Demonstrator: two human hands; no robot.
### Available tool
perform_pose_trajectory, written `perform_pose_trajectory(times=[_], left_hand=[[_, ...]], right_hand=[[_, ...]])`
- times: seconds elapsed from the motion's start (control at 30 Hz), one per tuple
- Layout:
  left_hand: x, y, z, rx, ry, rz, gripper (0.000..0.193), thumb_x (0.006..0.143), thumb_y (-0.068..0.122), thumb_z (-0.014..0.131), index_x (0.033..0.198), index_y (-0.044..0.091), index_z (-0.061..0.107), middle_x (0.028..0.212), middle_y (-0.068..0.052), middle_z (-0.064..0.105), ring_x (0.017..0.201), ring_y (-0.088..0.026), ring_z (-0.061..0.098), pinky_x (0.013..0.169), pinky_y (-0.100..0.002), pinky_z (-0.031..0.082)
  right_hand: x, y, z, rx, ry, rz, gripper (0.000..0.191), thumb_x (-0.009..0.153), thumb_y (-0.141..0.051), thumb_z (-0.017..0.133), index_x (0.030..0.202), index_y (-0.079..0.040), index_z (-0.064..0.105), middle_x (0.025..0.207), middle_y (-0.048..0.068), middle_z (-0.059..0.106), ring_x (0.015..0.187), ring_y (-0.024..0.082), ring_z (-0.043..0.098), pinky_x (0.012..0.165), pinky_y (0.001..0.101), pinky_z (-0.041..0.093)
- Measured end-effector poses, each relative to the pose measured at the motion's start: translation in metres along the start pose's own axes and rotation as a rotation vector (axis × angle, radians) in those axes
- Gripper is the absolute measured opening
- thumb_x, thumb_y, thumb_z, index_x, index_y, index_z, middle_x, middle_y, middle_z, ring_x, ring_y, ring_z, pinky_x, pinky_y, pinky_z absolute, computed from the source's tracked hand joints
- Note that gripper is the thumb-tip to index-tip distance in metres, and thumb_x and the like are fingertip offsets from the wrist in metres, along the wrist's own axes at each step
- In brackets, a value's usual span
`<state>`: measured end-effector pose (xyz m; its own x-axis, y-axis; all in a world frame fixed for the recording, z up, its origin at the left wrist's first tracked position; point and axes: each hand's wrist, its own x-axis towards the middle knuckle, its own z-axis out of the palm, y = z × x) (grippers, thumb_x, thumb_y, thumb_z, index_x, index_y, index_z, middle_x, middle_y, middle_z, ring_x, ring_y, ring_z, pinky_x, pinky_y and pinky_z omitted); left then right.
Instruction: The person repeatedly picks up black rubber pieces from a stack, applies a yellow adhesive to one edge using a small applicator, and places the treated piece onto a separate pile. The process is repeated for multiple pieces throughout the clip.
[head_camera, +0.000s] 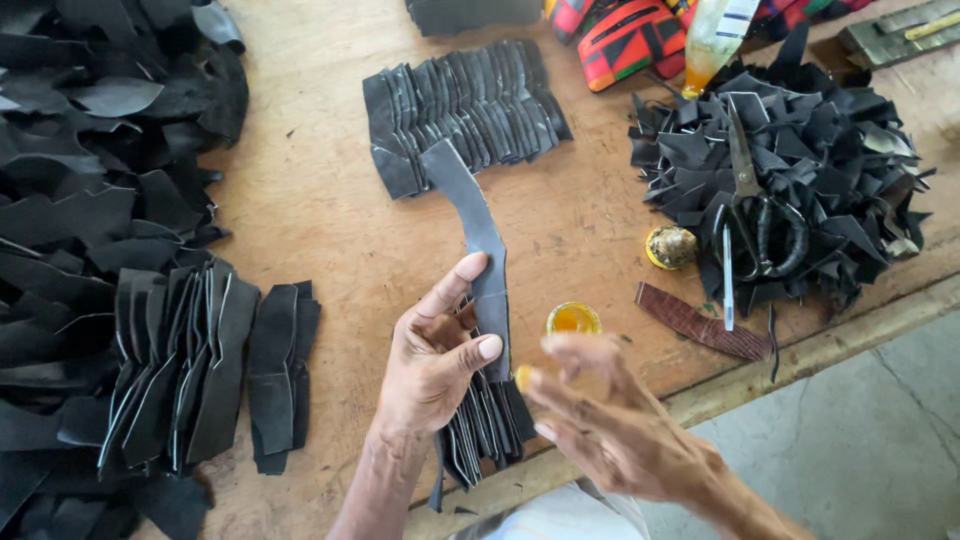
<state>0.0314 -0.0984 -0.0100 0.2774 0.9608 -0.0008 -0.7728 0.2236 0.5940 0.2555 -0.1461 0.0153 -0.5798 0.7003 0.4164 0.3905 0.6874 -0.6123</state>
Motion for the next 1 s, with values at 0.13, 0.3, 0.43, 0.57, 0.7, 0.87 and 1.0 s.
perform_pose_trajectory(times=[0.13, 0.3, 0.43, 0.57, 0.7, 0.87, 1.0], left_hand=[[0.000, -0.002, 0.001, -0.019, -0.006, -0.014, 0.075, 0.084, -0.014, 0.075, 0.153, -0.003, 0.047, 0.143, -0.013, 0.058, 0.121, -0.021, 0.060, 0.098, -0.034, 0.056], [0.000, -0.003, 0.003, -0.064, -0.008, -0.045, 0.075, 0.082, -0.013, 0.076, 0.150, -0.002, 0.047, 0.142, -0.013, 0.059, 0.122, -0.023, 0.062, 0.098, -0.036, 0.057], [-0.005, -0.010, 0.008, -0.119, -0.056, -0.063, 0.074, 0.083, -0.012, 0.077, 0.151, -0.002, 0.048, 0.140, -0.013, 0.059, 0.118, -0.024, 0.065, 0.096, -0.038, 0.058], [-0.013, -0.012, 0.010, -0.135, -0.077, -0.117, 0.076, 0.082, -0.013, 0.077, 0.151, -0.003, 0.047, 0.141, -0.015, 0.061, 0.118, -0.022, 0.064, 0.094, -0.033, 0.056], [-0.016, -0.002, 0.008, -0.077, 0.013, -0.144, 0.067, 0.087, -0.011, 0.073, 0.150, -0.008, 0.051, 0.136, -0.020, 0.064, 0.115, -0.021, 0.065, 0.091, -0.030, 0.055], [-0.004, 0.021, 0.012, 0.390, -0.043, 0.087, 0.051, 0.083, -0.012, 0.073, 0.132, -0.004, 0.063, 0.125, -0.009, 0.066, 0.114, -0.016, 0.065, 0.092, -0.027, 0.056], [0.020, 0.032, 0.028, 1.105, 0.117, 0.329, 0.022, 0.084, -0.002, 0.085, 0.103, -0.001, 0.075, 0.084, -0.004, 0.057, 0.074, -0.012, 0.052, 0.061, -0.026, 0.041]], right_hand=[[0.002, -0.001, 0.007, -0.006, 0.002, -0.047, 0.084, 0.087, -0.006, 0.079, 0.157, -0.030, 0.040, 0.145, 0.014, 0.044, 0.123, 0.026, 0.053, 0.104, 0.0396, 0.053], [0.003, 0.002, 0.008, -0.076, 0.003, -0.043, 0.080, 0.090, -0.012, 0.078, 0.156, -0.031, 0.036, 0.146, 0.016, 0.037, 0.124, 0.029, 0.049, 0.102, 0.0406, 0.052], [0.018, 0.026, 0.010, -0.235, 0.060, 0.039, 0.078, 0.089, -0.018, 0.078, 0.154, -0.030, 0.037, 0.145, 0.019, 0.035, 0.117, 0.031, 0.049, 0.097, 0.0440, 0.051], [0.048, 0.044, -0.002, -0.320, 0.138, 0.231, 0.079, 0.088, -0.015, 0.077, 0.154, -0.016, 0.033, 0.143, 0.024, 0.036, 0.120, 0.036, 0.045, 0.092, 0.0462, 0.051], [0.055, 0.031, -0.031, -0.376, 0.334, 0.278, 0.088, 0.086, -0.021, 0.082, 0.153, -0.003, 0.028, 0.135, 0.020, 0.043, 0.111, 0.027, 0.051, 0.095, 0.0448, 0.051], [0.035, 0.023, -0.047, -0.100, 0.552, 0.193, 0.095, 0.091, -0.010, 0.078, 0.162, 0.002, 0.016, 0.143, 0.018, 0.043, 0.124, 0.025, 0.050, 0.096, 0.0334, 0.056], [0.015, 0.024, -0.042, 0.011, 0.575, 0.175, 0.095, 0.089, -0.007, 0.076, 0.162, -0.001, 0.017, 0.141, 0.018, 0.051, 0.126, 0.024, 0.056, 0.096, 0.0341, 0.057]])
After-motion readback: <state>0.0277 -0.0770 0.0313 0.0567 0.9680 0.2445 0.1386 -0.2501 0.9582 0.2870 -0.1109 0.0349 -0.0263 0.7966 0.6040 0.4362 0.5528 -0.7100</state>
